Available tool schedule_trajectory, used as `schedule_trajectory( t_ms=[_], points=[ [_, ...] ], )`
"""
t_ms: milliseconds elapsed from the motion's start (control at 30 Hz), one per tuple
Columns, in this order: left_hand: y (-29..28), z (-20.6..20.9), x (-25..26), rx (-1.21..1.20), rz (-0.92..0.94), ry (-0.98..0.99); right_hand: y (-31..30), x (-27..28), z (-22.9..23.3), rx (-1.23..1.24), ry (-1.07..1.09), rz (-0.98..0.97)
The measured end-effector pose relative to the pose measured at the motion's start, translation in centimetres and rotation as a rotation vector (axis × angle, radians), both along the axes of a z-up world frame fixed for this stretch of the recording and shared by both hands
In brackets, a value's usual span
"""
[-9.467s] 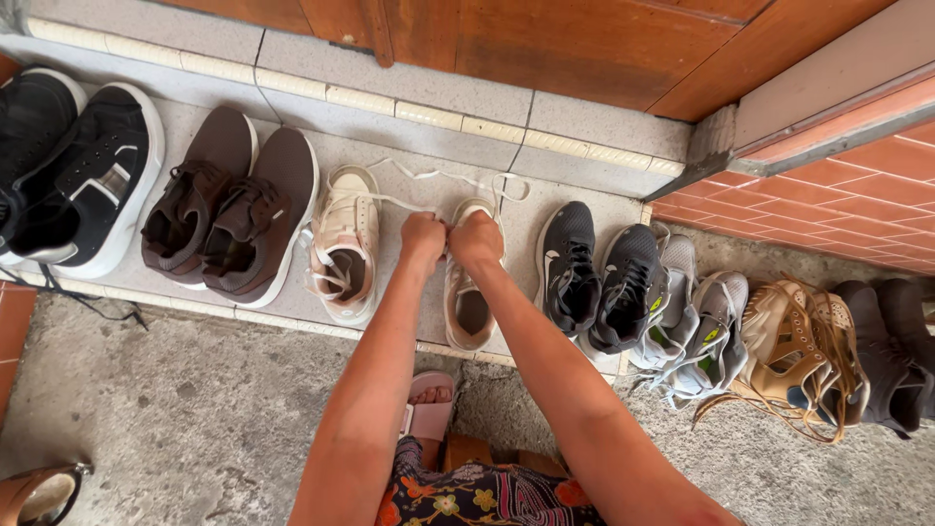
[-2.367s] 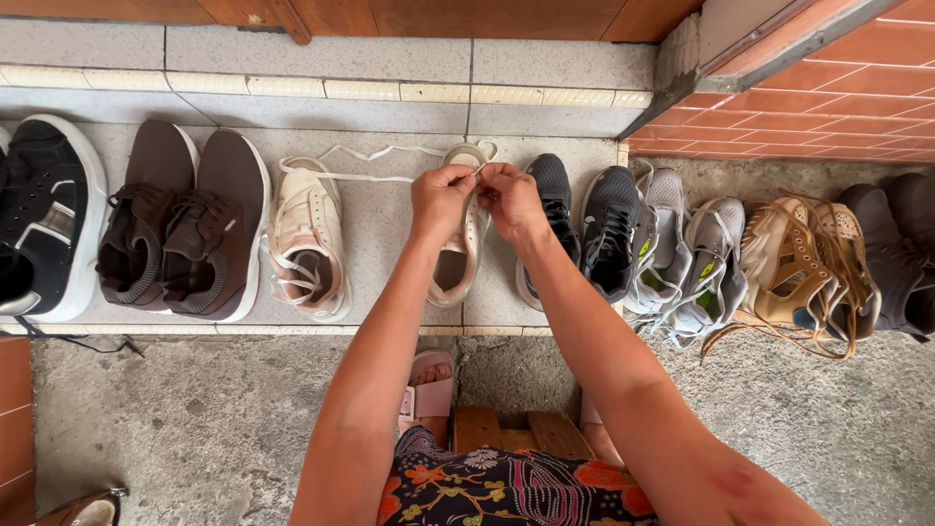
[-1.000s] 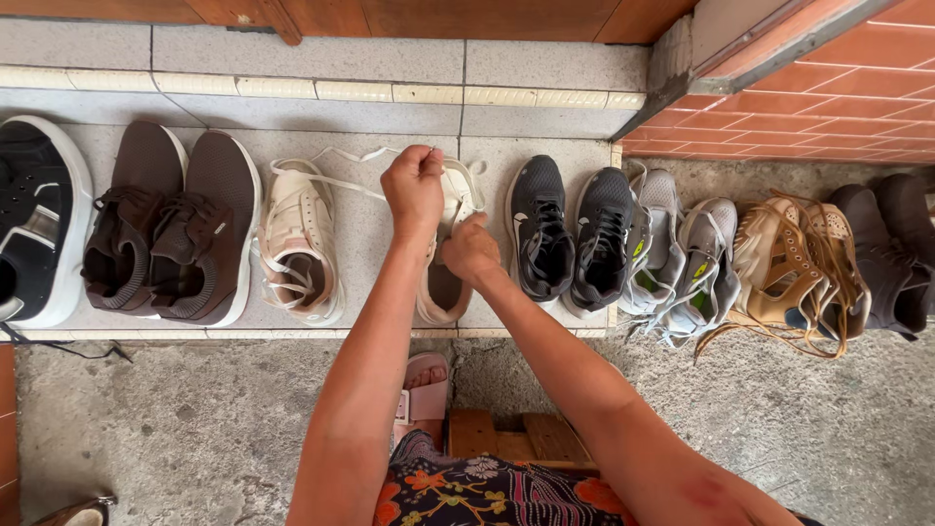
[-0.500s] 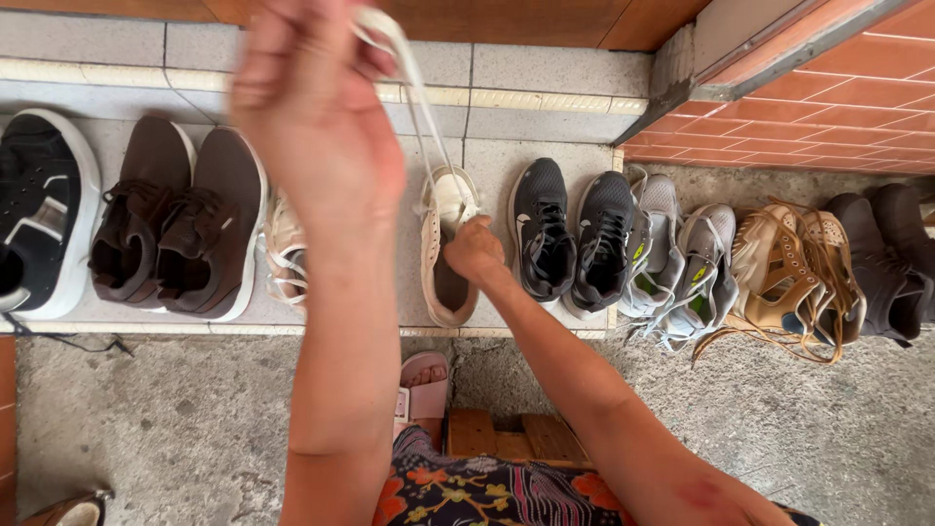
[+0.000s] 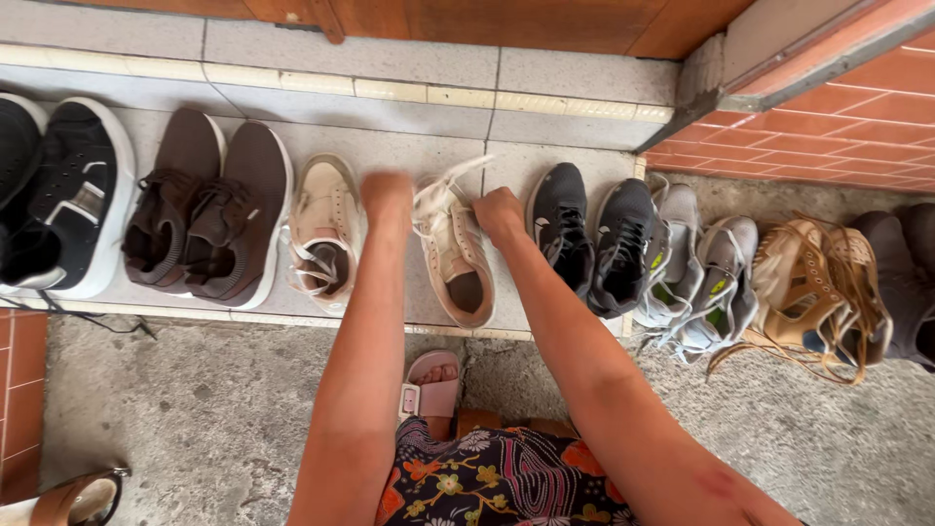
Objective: The person unlaces a pair of brown sneakers, then moves to a pair of white sneakers and unlaces them. The person then relaces the white sneakers and ties the laces. The shoes remain on the entryway step throughout.
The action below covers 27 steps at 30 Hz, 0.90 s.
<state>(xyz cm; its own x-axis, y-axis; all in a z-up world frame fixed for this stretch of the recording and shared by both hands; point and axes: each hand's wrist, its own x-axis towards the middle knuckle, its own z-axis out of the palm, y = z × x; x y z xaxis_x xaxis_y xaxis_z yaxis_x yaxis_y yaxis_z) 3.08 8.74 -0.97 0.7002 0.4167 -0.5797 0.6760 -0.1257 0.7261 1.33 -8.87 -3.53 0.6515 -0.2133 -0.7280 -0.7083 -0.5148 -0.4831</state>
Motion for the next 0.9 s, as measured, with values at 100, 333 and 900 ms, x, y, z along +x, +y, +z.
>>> schedule_trajectory(
  t_ms=[100,333,900],
  points=[
    [0.7,-3.4,-1.5,-0.029,0.030,0.340,0.2,0.3,-4.1,-0.026,-0.129,-0.043],
    [-1.5,-7.6,-0.7,-0.086,0.116,0.085,-3.7,-0.5,-9.3,0.766,-0.466,-0.714],
    [-6.7,-7.1,-0.5,0.385,-0.337,-0.134,-6.4,1.1,-7.0,0.679,-0.378,-0.636]
  ],
)
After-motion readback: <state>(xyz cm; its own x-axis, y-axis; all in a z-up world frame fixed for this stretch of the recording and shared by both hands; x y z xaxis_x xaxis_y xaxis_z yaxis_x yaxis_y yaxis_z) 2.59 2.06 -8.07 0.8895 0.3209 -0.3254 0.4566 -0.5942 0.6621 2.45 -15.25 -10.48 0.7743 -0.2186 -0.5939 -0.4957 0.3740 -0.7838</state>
